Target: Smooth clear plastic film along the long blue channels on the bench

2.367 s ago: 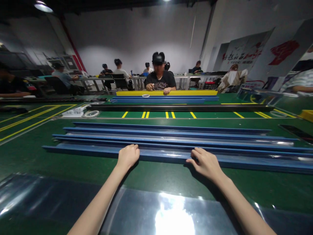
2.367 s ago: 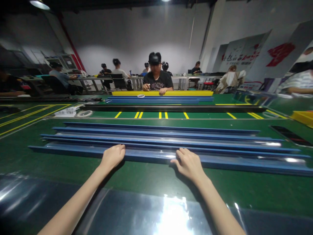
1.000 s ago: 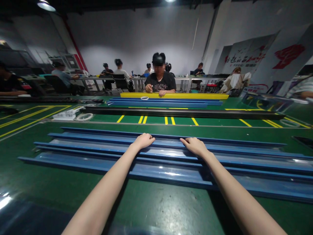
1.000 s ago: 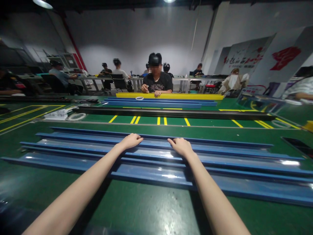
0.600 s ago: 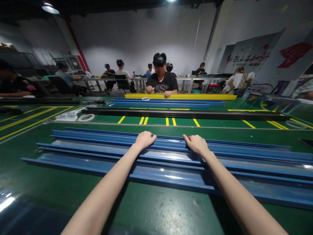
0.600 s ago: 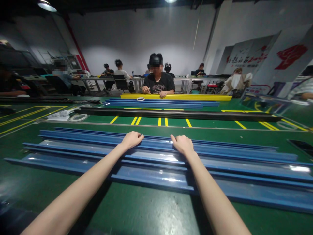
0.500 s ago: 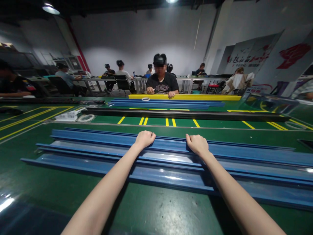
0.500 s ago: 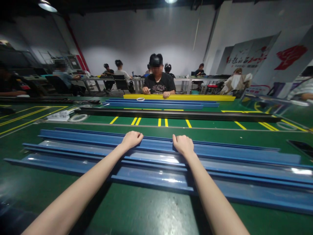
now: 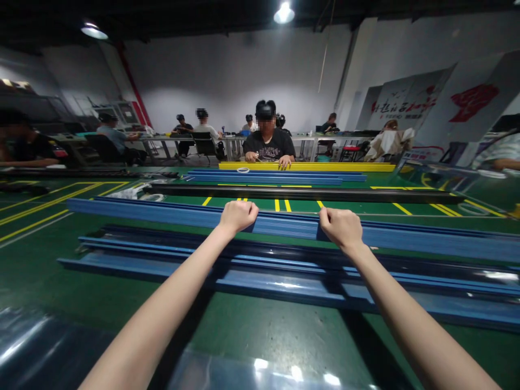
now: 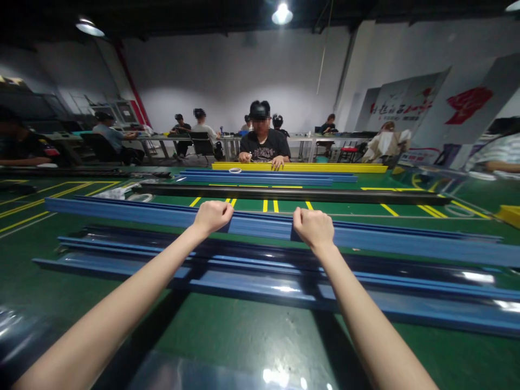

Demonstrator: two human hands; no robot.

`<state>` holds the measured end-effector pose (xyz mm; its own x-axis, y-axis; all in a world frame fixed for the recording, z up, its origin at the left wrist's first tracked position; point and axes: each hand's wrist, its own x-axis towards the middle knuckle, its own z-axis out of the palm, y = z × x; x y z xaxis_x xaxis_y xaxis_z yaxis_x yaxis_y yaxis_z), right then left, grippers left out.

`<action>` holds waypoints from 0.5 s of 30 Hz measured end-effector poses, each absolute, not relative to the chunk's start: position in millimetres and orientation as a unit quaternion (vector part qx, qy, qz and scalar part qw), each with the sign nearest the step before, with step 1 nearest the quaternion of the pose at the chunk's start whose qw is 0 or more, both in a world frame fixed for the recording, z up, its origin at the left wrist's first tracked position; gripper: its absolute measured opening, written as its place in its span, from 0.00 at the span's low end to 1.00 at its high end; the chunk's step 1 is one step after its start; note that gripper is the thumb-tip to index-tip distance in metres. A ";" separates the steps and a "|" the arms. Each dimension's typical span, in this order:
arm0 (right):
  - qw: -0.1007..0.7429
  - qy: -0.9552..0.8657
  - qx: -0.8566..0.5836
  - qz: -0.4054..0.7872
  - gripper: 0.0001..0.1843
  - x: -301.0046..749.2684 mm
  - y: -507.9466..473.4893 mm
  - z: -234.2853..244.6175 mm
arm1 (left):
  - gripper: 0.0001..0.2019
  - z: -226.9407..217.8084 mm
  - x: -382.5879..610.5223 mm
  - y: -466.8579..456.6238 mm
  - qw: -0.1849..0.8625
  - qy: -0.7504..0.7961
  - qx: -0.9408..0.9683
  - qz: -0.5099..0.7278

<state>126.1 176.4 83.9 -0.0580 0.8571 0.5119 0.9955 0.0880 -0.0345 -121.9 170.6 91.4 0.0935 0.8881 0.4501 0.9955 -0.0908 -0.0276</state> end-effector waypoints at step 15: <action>0.294 -0.718 -0.584 -0.239 0.25 146.8 67.6 63.7 | 0.20 68.7 -115.1 54.3 0.289 -0.550 -0.753 -0.217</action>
<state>146.8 67.6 63.7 -0.1462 0.6987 0.7004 0.9788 0.2047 0.0001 -115.1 54.3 68.7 0.3002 0.7038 0.6439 0.9539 -0.2271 -0.1964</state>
